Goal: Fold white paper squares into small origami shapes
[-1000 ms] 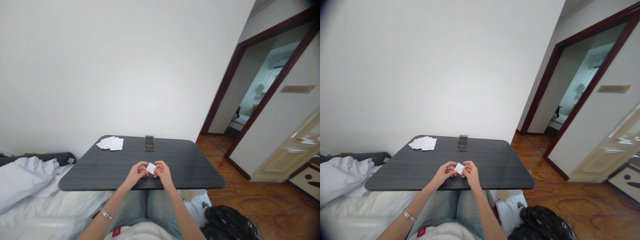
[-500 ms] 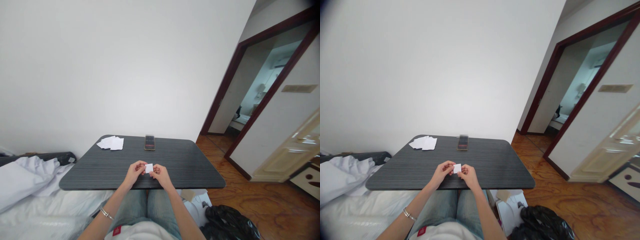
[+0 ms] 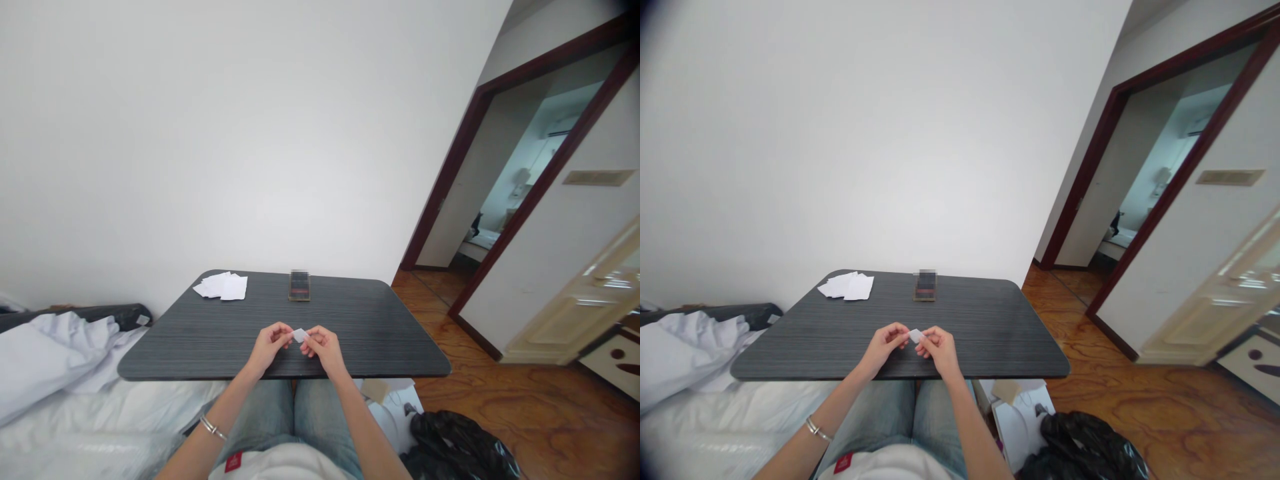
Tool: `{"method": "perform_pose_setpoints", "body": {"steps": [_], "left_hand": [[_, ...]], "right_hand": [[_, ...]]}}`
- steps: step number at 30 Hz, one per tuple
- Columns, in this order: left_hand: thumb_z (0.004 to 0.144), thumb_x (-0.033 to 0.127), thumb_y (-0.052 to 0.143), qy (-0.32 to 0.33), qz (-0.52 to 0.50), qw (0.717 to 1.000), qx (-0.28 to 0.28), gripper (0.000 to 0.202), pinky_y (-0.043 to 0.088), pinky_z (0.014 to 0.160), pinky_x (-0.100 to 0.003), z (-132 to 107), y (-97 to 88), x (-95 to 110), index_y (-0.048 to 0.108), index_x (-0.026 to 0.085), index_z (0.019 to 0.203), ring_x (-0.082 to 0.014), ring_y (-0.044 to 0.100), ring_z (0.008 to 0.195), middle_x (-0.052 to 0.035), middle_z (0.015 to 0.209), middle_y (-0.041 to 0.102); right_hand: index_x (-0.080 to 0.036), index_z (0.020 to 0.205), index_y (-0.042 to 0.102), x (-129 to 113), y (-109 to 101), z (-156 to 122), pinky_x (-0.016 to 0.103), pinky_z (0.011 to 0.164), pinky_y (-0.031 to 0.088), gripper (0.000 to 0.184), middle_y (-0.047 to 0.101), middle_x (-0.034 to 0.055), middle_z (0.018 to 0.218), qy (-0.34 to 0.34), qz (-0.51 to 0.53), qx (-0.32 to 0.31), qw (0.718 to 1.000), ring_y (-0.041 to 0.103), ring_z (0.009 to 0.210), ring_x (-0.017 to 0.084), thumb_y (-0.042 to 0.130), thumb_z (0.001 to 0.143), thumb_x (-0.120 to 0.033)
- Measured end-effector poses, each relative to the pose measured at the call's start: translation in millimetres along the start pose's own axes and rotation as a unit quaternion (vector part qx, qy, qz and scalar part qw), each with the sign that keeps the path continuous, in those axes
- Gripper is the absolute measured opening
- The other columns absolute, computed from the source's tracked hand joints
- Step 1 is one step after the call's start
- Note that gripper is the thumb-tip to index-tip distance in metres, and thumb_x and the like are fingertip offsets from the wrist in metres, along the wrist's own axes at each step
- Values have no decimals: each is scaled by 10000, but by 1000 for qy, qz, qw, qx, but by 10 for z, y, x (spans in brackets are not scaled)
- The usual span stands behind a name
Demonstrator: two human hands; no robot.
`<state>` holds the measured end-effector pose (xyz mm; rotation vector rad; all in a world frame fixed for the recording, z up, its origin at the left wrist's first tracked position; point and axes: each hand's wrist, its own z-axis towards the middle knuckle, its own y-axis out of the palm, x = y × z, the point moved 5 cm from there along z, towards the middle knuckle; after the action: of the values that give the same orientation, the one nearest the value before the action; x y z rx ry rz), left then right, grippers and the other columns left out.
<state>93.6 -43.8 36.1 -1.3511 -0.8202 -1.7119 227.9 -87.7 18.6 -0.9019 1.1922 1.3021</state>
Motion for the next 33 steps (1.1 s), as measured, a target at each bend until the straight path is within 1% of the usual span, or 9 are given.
{"method": "perform_pose_setpoints", "body": {"steps": [5, 8, 11, 14, 18, 20, 25, 30, 33], "left_hand": [[670, 293, 602, 14, 5, 1000, 17, 190, 394, 532, -202, 0, -29, 14, 599, 119, 745, -105, 508, 565, -10, 652, 588], [693, 314, 575, -1, -9, 1000, 21, 217, 409, 560, -213, -1, -34, -1, 608, 120, 785, -122, 534, 598, -22, 656, 605], [696, 322, 569, -13, -22, 999, 19, 246, 420, 575, -223, -2, -26, -21, 593, 120, 835, -136, 555, 635, -35, 685, 614], [649, 286, 623, -21, -29, 999, 1, 293, 419, 569, -222, 4, -3, -51, 553, 125, 883, -124, 553, 604, -17, 661, 602], [625, 248, 642, -24, -22, 999, -8, 257, 400, 550, -206, 15, 3, -86, 536, 120, 820, -100, 528, 559, 2, 622, 578], [638, 241, 633, -17, -23, 1000, -2, 221, 389, 547, -196, 16, -8, -85, 533, 122, 796, -94, 517, 560, 7, 623, 568], [677, 252, 601, 12, -6, 1000, 5, 163, 374, 555, -192, 7, -25, -37, 561, 124, 771, -99, 508, 585, 5, 635, 562], [697, 276, 576, 11, 16, 1000, -10, 212, 386, 598, -219, 5, -17, -21, 606, 111, 827, -130, 531, 634, -32, 695, 607], [691, 289, 584, 11, 26, 999, -15, 239, 392, 611, -227, 4, -5, -13, 612, 112, 851, -136, 539, 636, -37, 707, 622]], "right_hand": [[-124, 799, 629, -43, -9, -16, 220, 465, 449, 264, 673, 75, 691, -4, 13, 0, 1000, 623, 611, 170, 596, 679, -358], [-121, 750, 643, -57, -24, -16, 228, 464, 458, 270, 669, 75, 666, -10, 12, 20, 1000, 624, 610, 176, 570, 696, -374], [-126, 734, 630, -42, -26, -12, 220, 448, 453, 240, 670, 62, 649, -5, 10, 28, 1000, 624, 584, 172, 606, 662, -354], [-138, 827, 587, -28, -25, -11, 211, 433, 445, 267, 667, 42, 629, -4, 11, 33, 999, 628, 575, 174, 633, 635, -318], [-131, 933, 545, -7, -16, -8, 221, 445, 448, 356, 664, 37, 609, 3, -7, 28, 1000, 632, 574, 183, 638, 628, -289], [-125, 898, 558, 13, 1, -4, 223, 448, 446, 326, 664, 43, 613, 10, -23, 14, 1000, 633, 586, 190, 637, 627, -289], [-135, 705, 568, 53, 41, 12, 193, 423, 413, 179, 635, 33, 587, 9, -57, -18, 998, 621, 579, 171, 617, 647, -296], [-140, 676, 563, 43, 28, 12, 168, 386, 369, 156, 592, -1, 524, -2, -81, -15, 997, 544, 454, 104, 594, 671, -293], [-143, 641, 549, 31, 19, 3, 163, 373, 346, 163, 594, 0, 528, -4, -84, -13, 996, 517, 430, 91, 593, 670, -297]]}}
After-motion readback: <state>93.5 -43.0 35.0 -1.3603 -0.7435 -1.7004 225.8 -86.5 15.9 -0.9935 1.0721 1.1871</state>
